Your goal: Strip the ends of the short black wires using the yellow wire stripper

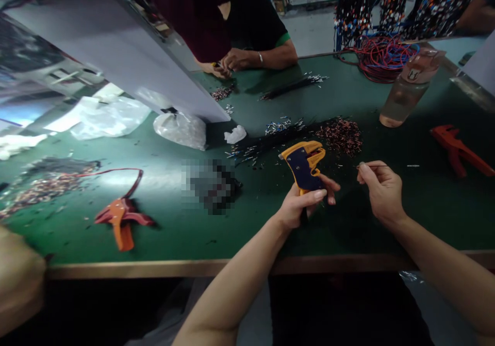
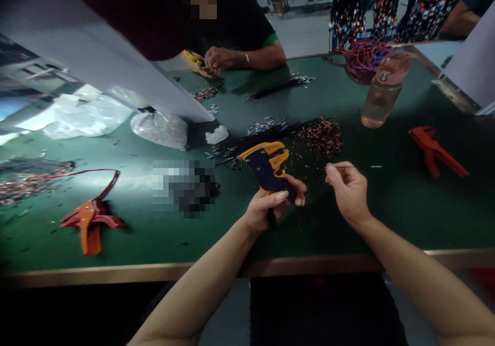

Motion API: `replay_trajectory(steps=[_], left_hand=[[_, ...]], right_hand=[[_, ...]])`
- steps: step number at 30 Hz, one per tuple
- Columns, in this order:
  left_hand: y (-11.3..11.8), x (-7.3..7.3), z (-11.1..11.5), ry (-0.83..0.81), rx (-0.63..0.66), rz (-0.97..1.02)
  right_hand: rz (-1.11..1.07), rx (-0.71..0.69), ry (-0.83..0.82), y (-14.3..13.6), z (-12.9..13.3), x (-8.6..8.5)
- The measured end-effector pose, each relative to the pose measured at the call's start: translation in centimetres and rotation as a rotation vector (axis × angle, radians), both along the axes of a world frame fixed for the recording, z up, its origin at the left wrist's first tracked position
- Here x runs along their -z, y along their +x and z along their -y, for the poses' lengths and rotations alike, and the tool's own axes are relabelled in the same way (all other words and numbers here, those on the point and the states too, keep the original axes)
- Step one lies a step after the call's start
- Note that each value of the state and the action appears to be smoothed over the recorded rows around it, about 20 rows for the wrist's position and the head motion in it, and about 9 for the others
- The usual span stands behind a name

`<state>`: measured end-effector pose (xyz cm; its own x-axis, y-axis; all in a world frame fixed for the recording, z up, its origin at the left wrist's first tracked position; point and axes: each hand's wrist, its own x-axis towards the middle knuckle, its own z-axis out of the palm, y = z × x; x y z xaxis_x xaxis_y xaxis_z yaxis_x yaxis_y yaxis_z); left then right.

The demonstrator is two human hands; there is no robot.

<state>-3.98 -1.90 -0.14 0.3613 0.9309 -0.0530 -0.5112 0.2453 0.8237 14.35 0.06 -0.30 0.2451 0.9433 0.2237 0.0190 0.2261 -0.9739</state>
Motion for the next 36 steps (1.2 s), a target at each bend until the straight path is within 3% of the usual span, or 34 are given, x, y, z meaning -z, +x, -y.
replay_trajectory(steps=[7,11,23,29,36], left_hand=[[-0.1,0.0,0.1,0.022,0.006,-0.102],[-0.3,0.3,-0.1,-0.015,0.009,-0.119],[-0.1,-0.4,0.0,-0.009,0.012,-0.213],[0.1,-0.1,0.2,-0.012,0.034,-0.230],[0.2,-0.4,0.2,-0.012,-0.042,-0.257]], right_hand=[[0.455,0.014,0.259,0.0,1.1,0.1],[0.610,-0.026,0.388,0.0,1.0,-0.1],[0.665,0.023,0.646,0.5,1.3,-1.4],[0.688,-0.036,0.655,0.0,1.8,-1.4],[0.820,-0.081,0.636,0.1,1.9,-0.9]])
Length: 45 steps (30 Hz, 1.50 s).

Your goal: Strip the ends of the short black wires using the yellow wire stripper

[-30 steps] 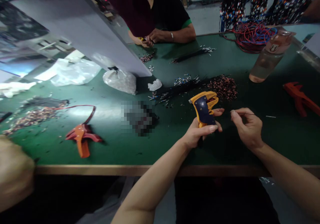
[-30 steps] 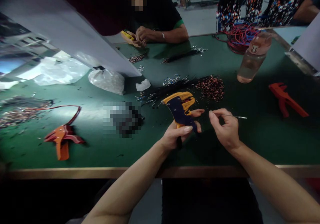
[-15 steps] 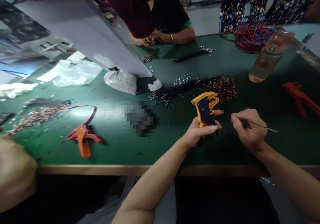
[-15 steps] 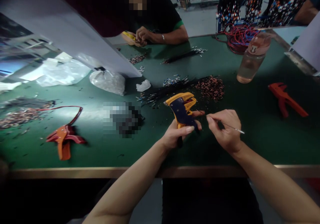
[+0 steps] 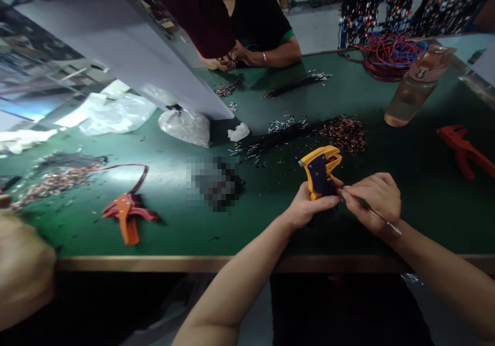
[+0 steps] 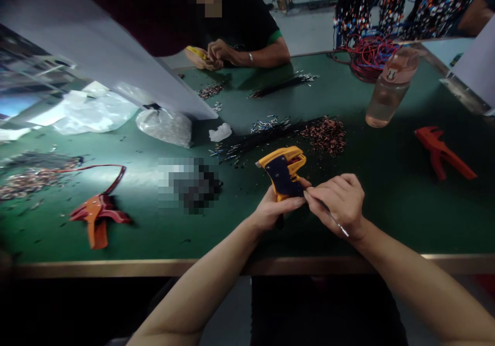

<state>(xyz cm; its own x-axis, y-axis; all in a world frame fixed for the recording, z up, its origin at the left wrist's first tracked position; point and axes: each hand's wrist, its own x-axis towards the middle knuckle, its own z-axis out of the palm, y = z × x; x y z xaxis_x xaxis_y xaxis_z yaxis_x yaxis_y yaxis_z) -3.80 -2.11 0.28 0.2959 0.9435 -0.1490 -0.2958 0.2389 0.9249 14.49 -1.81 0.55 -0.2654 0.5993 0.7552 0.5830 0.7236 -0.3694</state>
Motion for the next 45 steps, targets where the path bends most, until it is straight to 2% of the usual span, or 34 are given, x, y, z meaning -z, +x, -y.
replay_trajectory(steps=[11,15,20,23,27,31,38,45], left_hand=[[0.4,-0.3,-0.1,0.008,-0.022,-0.120],[0.6,0.1,0.1,0.009,-0.031,-0.127],[0.9,0.7,0.1,-0.040,-0.098,-0.071],[0.5,0.8,-0.3,-0.056,-0.073,0.039],[-0.3,0.8,-0.6,-0.063,0.067,0.174],[-0.6,1.0,-0.5,-0.081,0.173,0.187],[-0.7,0.3,-0.2,-0.083,0.297,0.150],[-0.6,0.4,-0.2,-0.069,0.325,0.115]], right_hand=[[0.010,-0.067,0.068,-0.3,-0.1,-0.2],[0.016,-0.039,0.035,-0.3,-0.1,0.0],[-0.055,-0.088,0.033,-0.2,0.0,-0.2],[-0.230,-0.033,-0.108,-0.1,0.1,-0.3],[-0.588,0.062,-0.426,-0.1,-0.4,-0.1],[-0.821,-0.002,-0.562,-0.1,-1.3,0.3],[-0.845,-0.039,-0.615,-0.1,-1.7,0.5],[-0.815,-0.076,-0.676,0.0,-1.9,1.0]])
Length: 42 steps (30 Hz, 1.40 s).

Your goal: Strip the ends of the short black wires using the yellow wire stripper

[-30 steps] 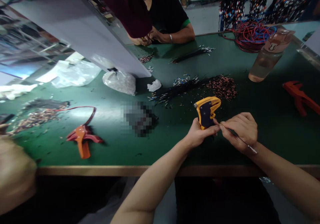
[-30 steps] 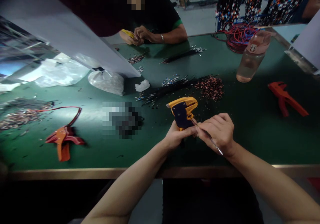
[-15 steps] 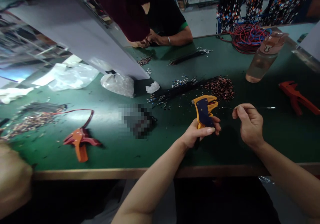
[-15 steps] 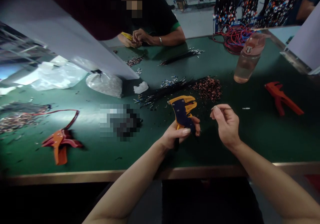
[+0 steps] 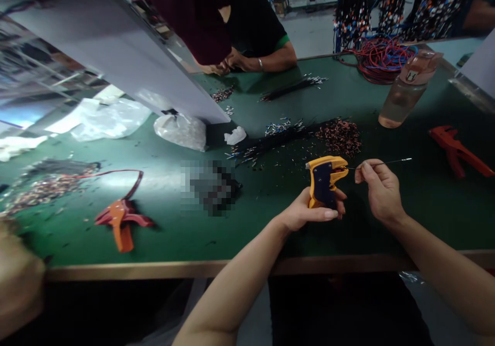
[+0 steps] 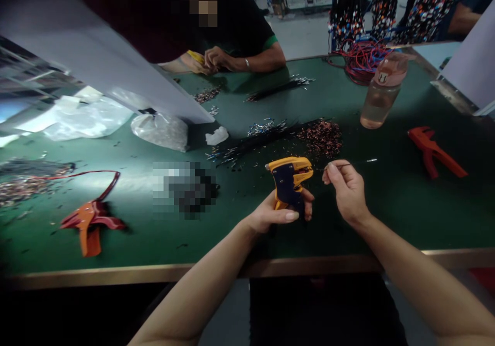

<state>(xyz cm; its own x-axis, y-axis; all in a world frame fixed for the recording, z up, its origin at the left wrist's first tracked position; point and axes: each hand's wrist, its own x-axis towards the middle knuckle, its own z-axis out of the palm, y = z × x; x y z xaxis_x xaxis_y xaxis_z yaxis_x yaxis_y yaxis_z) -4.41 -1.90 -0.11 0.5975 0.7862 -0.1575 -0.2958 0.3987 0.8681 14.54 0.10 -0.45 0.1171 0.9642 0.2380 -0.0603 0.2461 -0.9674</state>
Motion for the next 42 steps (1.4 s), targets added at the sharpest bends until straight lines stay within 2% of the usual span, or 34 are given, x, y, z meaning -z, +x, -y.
replay_trajectory(steps=[18,24,30,36,42], left_hand=[[0.0,-0.3,0.3,0.048,-0.012,-0.117],[0.3,-0.8,0.5,0.088,-0.030,-0.176],[0.8,-1.2,1.2,0.086,-0.064,-0.210],[1.1,-1.0,1.3,0.064,-0.092,-0.177],[0.6,-0.4,0.7,0.053,-0.067,-0.119]], right_hand=[[-0.140,-0.117,-0.084,-0.2,0.0,-0.4],[-0.162,-0.115,-0.123,-0.3,0.2,-0.9],[-0.145,-0.083,-0.085,-0.2,0.3,-0.6],[-0.141,-0.044,-0.045,-0.3,0.4,-0.3],[-0.126,-0.044,-0.078,-0.4,0.3,-0.3]])
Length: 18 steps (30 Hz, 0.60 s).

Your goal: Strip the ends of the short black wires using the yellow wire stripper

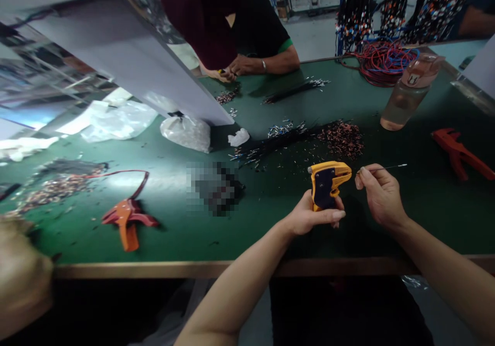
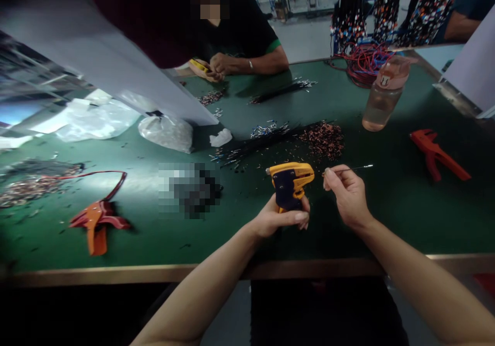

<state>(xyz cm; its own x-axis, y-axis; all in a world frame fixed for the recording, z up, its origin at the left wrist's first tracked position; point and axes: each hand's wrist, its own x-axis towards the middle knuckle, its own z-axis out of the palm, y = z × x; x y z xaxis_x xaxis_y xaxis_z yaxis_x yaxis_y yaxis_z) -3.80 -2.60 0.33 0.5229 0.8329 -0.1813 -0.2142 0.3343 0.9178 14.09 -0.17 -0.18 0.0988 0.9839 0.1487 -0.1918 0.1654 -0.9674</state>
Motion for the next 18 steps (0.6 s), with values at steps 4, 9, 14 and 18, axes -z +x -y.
replay_trajectory(steps=[4,9,14,18], left_hand=[[-0.3,0.4,-0.3,0.008,0.065,0.011],[-0.2,0.5,-0.3,0.017,0.081,0.003],[0.2,0.3,-0.1,0.024,-0.023,-0.044],[0.9,0.4,0.1,0.067,-0.072,-0.079]], right_hand=[[-0.040,-0.012,-0.043,0.0,-0.2,0.2],[-0.044,-0.044,-0.069,0.2,-0.2,0.7],[-0.070,-0.033,-0.024,0.3,-0.4,0.8],[-0.067,0.005,0.026,0.4,-0.7,1.0]])
